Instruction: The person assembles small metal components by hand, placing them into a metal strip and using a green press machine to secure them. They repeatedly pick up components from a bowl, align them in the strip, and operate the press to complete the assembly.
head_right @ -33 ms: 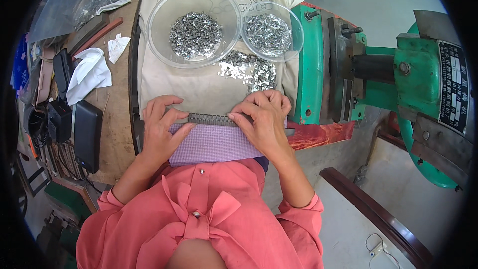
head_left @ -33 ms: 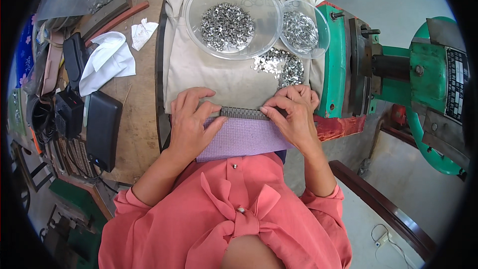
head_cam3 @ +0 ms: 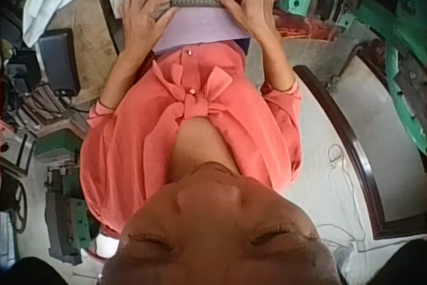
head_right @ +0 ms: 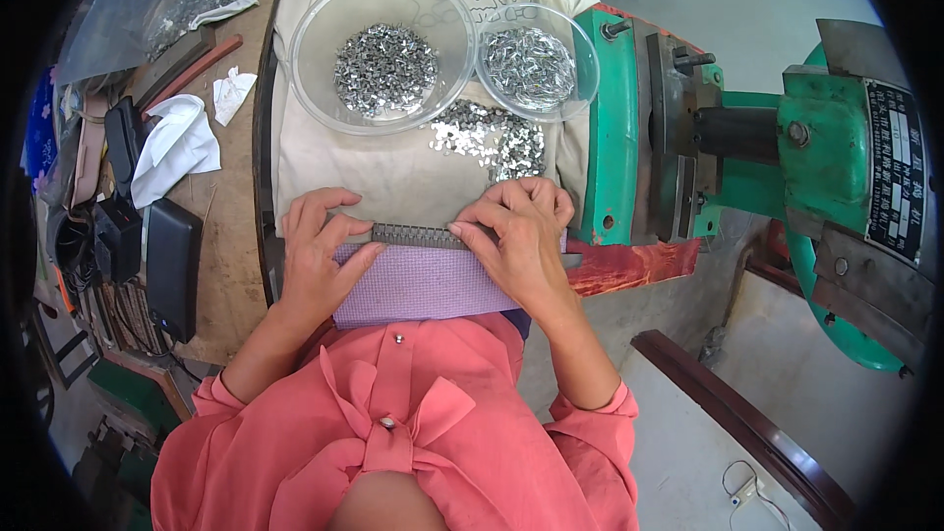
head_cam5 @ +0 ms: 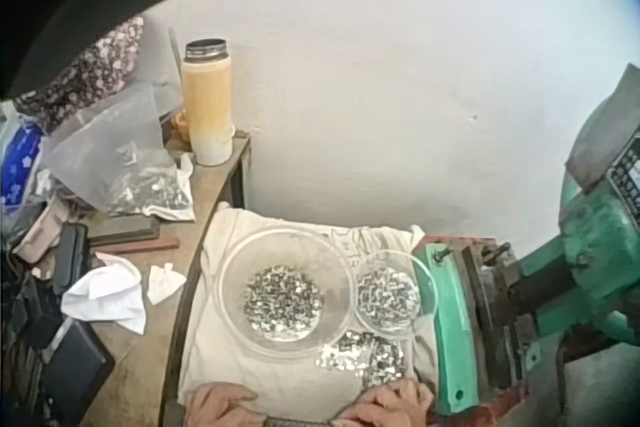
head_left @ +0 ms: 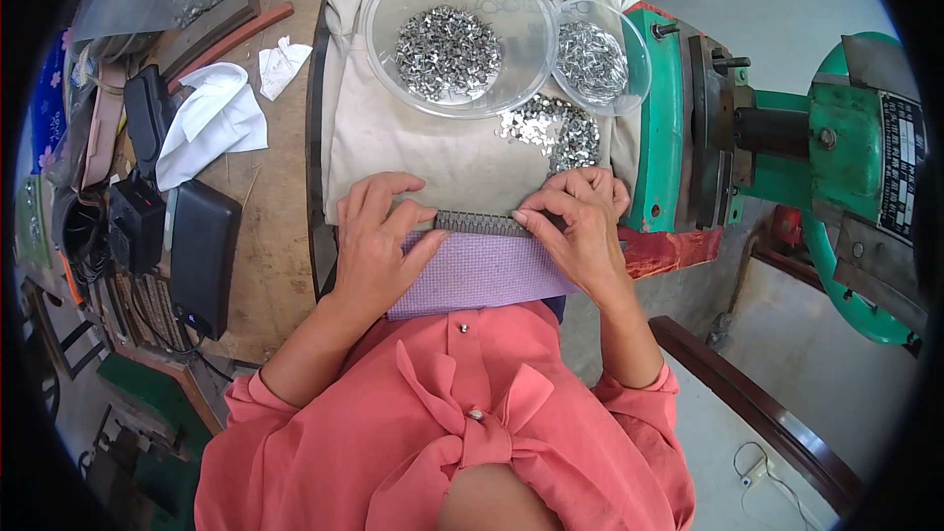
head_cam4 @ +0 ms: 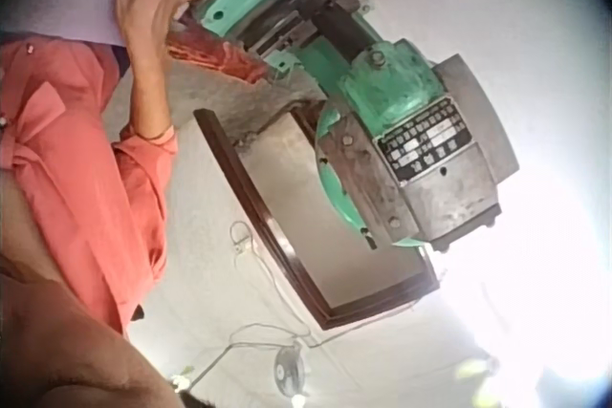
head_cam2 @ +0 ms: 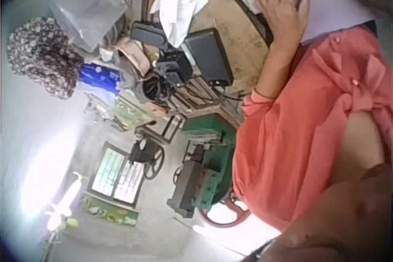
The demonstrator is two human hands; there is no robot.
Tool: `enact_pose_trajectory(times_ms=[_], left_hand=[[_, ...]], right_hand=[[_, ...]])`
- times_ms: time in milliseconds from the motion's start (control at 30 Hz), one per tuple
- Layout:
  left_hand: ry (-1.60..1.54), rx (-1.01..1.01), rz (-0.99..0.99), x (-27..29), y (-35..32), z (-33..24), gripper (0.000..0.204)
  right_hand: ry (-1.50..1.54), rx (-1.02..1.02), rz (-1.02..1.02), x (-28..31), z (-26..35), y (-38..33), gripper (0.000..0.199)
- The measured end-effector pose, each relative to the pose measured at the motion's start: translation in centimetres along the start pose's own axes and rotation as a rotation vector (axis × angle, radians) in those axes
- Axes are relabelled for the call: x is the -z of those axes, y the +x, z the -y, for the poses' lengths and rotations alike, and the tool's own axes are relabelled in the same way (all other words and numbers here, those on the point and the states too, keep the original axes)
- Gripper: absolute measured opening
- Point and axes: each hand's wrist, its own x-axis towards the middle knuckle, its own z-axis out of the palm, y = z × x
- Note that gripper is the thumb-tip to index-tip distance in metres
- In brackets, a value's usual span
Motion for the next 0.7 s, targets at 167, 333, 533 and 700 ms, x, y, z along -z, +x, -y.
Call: enact_pose_trajectory(times_ms=[167,333,533,700], left_hand=[[-0.012,0.006,0.008,0.0,0.0,0.1,0.028],[-0.026,-0.001,0.004,0.2,-0.1,0.0,0.029],[-0.138,0.016,-0.064,0.2,0.1,0.1,0.019],[-0.165,0.045,-0.093,0.4,0.4,0.1,0.01]], right_hand=[[-0.018,0.012,-0.002,0.2,-0.1,-0.2,0.013],[0.017,0.008,0.038,0.7,-0.4,-0.4,0.011],[0.165,-0.049,0.04,0.5,0.2,0.3,0.011],[0.196,0.031,0.032,-0.6,1.7,1.6,0.013]])
